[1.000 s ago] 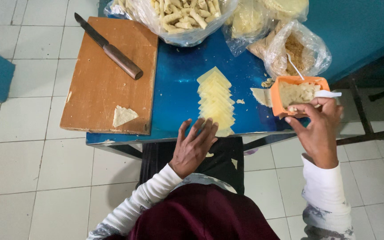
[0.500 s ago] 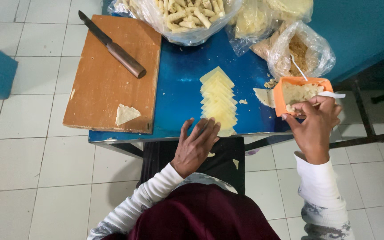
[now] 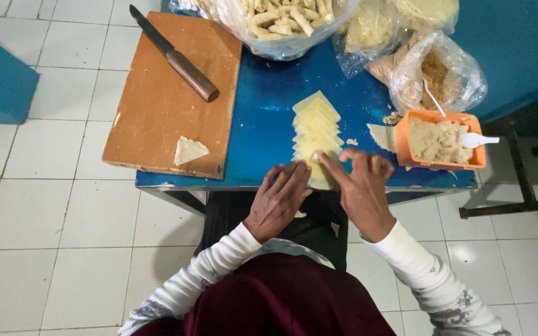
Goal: The person sits at a blue table assembling layered triangular wafer snacks. They spoon a light filling from an orange container onto triangular pastry pieces, fold or press pieces together by hand, and stack the finished triangles in a pile on the table, repeating the cycle.
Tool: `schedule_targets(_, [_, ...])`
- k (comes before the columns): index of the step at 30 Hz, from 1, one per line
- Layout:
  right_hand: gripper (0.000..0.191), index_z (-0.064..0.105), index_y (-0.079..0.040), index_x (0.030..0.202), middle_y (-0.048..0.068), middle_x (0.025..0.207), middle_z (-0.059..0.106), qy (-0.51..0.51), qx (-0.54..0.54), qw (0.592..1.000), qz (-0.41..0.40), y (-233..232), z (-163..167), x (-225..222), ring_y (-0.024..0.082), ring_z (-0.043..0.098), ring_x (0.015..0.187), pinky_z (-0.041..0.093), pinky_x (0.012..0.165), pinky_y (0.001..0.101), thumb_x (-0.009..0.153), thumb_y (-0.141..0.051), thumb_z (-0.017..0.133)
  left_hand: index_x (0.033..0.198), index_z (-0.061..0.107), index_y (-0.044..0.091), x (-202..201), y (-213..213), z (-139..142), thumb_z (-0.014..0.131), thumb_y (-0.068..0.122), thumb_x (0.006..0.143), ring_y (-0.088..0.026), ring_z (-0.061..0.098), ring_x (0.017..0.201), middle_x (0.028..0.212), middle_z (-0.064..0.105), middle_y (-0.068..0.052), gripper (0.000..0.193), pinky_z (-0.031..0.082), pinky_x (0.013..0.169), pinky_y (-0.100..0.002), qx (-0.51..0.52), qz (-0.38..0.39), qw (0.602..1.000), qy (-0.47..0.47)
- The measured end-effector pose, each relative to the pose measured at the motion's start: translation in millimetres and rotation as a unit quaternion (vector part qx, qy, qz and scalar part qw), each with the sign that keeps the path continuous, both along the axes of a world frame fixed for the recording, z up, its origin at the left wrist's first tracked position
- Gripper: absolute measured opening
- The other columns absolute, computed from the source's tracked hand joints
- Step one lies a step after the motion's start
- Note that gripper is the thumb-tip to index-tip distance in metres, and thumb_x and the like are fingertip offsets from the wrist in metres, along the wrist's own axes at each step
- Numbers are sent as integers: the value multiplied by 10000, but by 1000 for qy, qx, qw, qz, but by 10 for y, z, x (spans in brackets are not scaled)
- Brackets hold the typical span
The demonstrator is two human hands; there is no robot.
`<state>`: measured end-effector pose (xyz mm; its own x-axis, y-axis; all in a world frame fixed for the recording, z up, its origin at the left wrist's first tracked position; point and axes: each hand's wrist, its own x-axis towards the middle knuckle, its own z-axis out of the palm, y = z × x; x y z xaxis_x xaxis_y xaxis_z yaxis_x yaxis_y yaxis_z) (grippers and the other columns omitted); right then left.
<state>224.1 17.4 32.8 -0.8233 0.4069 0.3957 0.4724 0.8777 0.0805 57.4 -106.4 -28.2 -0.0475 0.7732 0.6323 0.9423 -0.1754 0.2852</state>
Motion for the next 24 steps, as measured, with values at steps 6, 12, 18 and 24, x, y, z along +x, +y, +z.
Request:
schedule_targets(6, [636, 576, -281, 1538, 22, 1280, 475, -98, 147, 984, -5, 66, -27, 83, 242, 432, 1140, 301, 969, 534, 936, -80, 609, 1403, 570, -39, 8, -30, 48, 674, 195, 1000, -280, 513, 1376, 1447, 550, -156, 476, 402, 1135, -471, 7, 10, 1000, 28])
schedule_targets(12, [704, 497, -400, 1579, -8, 1246, 432, -106, 141, 984, -6, 101, 59, 116, 244, 422, 1132, 287, 958, 542, 968, -64, 595, 1352, 603, -40, -2, -4, 43, 678, 192, 1001, -306, 554, 1355, 1407, 584, -185, 428, 420, 1146, -451, 26, 2, 999, 27])
schedule_targets(18, [697, 424, -426, 1585, 11, 1279, 447, -143, 183, 973, 0, -4, -4, -5, 245, 446, 1106, 299, 927, 566, 978, -111, 557, 1290, 632, -8, 5, -2, 49, 671, 243, 1028, -307, 566, 1349, 1404, 575, -182, 365, 418, 1159, -435, 18, 4, 1000, 8])
schedule_targets(24, [659, 408, -388, 1574, 61, 1184, 455, -103, 35, 994, 23, 153, 78, -45, 296, 441, 1042, 306, 901, 573, 980, -144, 555, 1072, 563, 61, -32, 51, 192, 703, 315, 959, -297, 569, 1160, 1521, 508, -188, 311, 401, 1045, -470, -31, -9, 998, -49])
